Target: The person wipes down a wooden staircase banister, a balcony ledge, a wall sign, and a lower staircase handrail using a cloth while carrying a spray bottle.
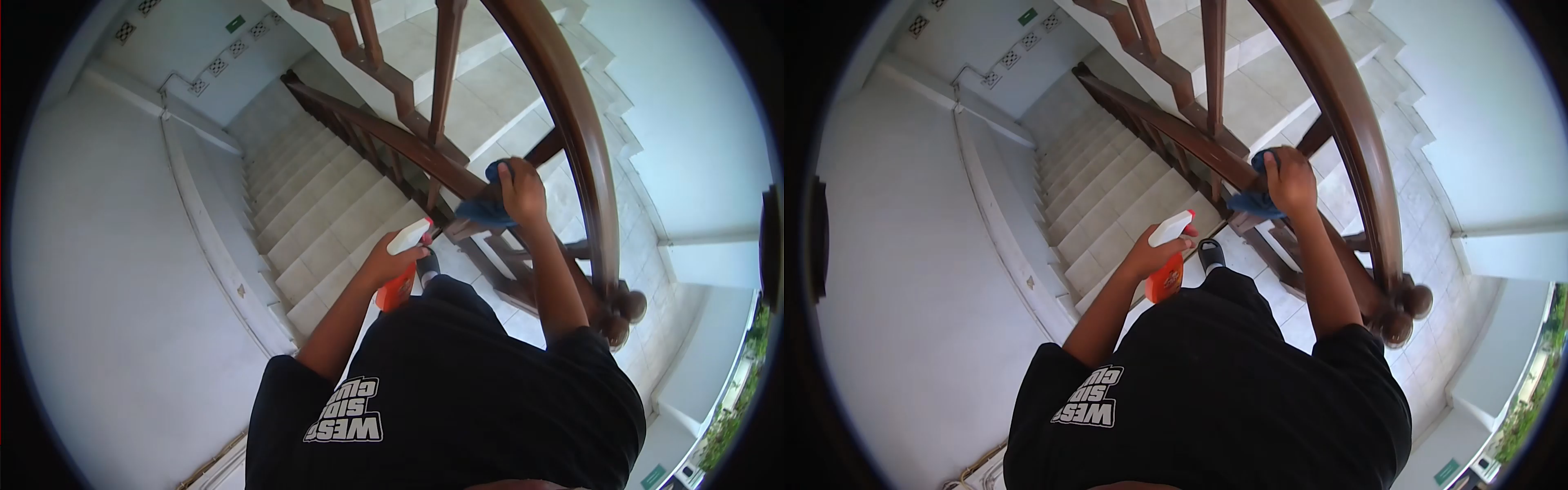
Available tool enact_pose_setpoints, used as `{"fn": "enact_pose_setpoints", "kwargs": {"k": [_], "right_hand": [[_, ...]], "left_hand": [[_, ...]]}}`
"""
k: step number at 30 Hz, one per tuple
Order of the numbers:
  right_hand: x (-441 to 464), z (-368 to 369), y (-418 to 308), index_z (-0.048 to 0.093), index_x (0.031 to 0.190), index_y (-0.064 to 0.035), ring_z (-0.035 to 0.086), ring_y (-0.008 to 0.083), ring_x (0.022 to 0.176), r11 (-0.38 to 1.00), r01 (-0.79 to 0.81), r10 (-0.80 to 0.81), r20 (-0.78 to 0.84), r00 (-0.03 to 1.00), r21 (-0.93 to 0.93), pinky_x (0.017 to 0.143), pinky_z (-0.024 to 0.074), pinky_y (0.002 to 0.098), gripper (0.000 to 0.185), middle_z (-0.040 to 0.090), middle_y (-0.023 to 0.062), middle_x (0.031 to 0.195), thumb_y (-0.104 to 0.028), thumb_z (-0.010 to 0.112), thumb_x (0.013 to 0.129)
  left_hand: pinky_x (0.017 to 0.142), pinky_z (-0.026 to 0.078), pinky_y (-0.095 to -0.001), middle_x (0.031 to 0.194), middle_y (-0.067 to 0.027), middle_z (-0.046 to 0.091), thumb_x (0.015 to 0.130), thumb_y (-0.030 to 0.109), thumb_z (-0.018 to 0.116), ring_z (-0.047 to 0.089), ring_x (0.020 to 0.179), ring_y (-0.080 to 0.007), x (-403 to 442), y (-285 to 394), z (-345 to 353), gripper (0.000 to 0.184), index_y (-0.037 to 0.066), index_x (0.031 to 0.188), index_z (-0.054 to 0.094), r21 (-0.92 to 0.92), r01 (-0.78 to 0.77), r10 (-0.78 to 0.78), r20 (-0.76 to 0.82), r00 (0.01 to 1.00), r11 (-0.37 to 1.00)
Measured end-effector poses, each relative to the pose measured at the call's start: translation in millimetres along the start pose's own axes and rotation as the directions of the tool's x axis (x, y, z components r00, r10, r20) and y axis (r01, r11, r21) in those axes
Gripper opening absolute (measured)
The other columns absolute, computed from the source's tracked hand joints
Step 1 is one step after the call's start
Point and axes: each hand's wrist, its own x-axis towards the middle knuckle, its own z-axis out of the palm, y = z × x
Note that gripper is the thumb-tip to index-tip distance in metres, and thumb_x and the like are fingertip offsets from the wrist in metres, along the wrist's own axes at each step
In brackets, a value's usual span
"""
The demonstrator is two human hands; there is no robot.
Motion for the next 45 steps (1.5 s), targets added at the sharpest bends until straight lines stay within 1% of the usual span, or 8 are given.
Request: {"fn": "enact_pose_setpoints", "kwargs": {"k": [7,14,21,27,28,32,35,45], "right_hand": [[43.9,59.8,-27.9,0.064,0.094,-0.0046,0.066,0.0382,0.086,0.969,0.15,-0.012,0.569,0.822,-0.197,0.078,0.0497,0.05,0.034,0.067,0.0203,0.084,-0.035,0.049,0.098],[4.2,126.2,-50.5,0.059,0.12,-0.0048,0.063,0.0405,0.1,0.89,-0.241,0.04,0.459,0.887,0.387,0.088,0.0485,0.0419,0.033,0.065,0.0241,0.104,-0.029,0.047,0.102],[-22.3,144.9,-25.7,0.055,0.132,-0.0045,0.056,0.0283,0.117,0.862,-0.061,-0.068,0.234,0.97,0.504,0.102,0.0407,0.037,0.036,0.06,0.0165,0.127,-0.025,0.044,0.104],[17.2,68.8,-71.3,0.048,0.137,-0.0008,0.063,0.025,0.105,0.499,-0.255,0.364,0.067,0.929,0.828,0.091,0.0512,0.0349,0.059,0.06,0.0177,0.119,-0.048,0.036,0.104],[18.5,58.0,-97.6,0.05,0.133,-0.0032,0.067,0.0235,0.094,0.214,-0.342,0.48,0.207,0.853,0.915,0.082,0.0556,0.0359,0.054,0.064,0.0148,0.111,-0.046,0.043,0.101],[-0.8,96.4,-97.2,0.054,0.126,-0.0059,0.068,0.0239,0.087,0.025,-0.334,0.349,0.305,0.886,0.942,0.074,0.0571,0.0352,0.044,0.065,0.0126,0.103,-0.039,0.05,0.098],[-31.6,136.9,-86.0,0.057,0.125,-0.0054,0.066,0.0214,0.089,0.214,-0.688,0.399,0.581,0.71,0.694,0.078,0.0554,0.035,0.04,0.065,0.0115,0.106,-0.022,0.062,0.089],[-45.5,282.2,-71.7,0.058,0.117,-0.0023,0.064,0.0215,0.089,0.108,-0.768,0.618,0.562,0.549,0.631,0.081,0.052,0.0342,0.034,0.064,0.0103,0.103,-0.02,0.063,0.088]], "left_hand": [[0.091,0.047,-0.0338,0.105,-0.0064,0.068,0.086,0.014,0.065,0.063,0.099,-0.0178,19.7,-10.1,-26.8,0.027,0.002,0.111,0.064,-0.057,0.006,-0.017,-0.198,0.98,0.998],[0.079,0.053,-0.0322,0.102,-0.0067,0.066,0.086,0.013,0.065,0.064,0.087,-0.0175,4.0,-18.2,-72.1,0.03,0.0,0.113,0.062,-0.226,0.007,-0.08,-0.315,0.946,0.974],[0.08,0.054,-0.0346,0.112,-0.0088,0.065,0.087,0.011,0.061,0.062,0.088,-0.0191,-33.7,-56.7,-136.2,0.048,0.001,0.133,0.052,-0.233,-0.032,-0.045,-0.321,0.946,0.972],[0.077,0.054,-0.0332,0.108,-0.0072,0.065,0.087,0.011,0.062,0.064,0.083,-0.0187,-64.1,-94.7,-176.5,0.043,0.001,0.128,0.055,-0.291,-0.065,-0.041,-0.343,0.938,0.955],[0.077,0.053,-0.0334,0.107,-0.007,0.065,0.086,0.012,0.063,0.064,0.083,-0.0191,-66.0,-100.2,-182.0,0.042,0.001,0.126,0.056,-0.274,-0.054,-0.047,-0.348,0.936,0.96],[0.077,0.052,-0.0334,0.104,-0.007,0.066,0.086,0.015,0.064,0.064,0.083,-0.02,-68.5,-107.3,-198.0,0.035,0.001,0.118,0.059,-0.298,-0.096,-0.021,-0.367,0.93,0.95],[0.077,0.052,-0.0331,0.102,-0.0071,0.066,0.086,0.015,0.064,0.064,0.083,-0.0198,-67.3,-103.7,-211.9,0.032,0.001,0.114,0.061,-0.278,-0.048,-0.051,-0.34,0.939,0.959],[0.076,0.052,-0.0312,0.1,-0.0075,0.067,0.085,0.011,0.066,0.064,0.082,-0.0164,9.0,-105.4,-262.6,0.031,-0.001,0.113,0.063,-0.165,-0.015,-0.026,-0.241,0.97,0.986]]}}
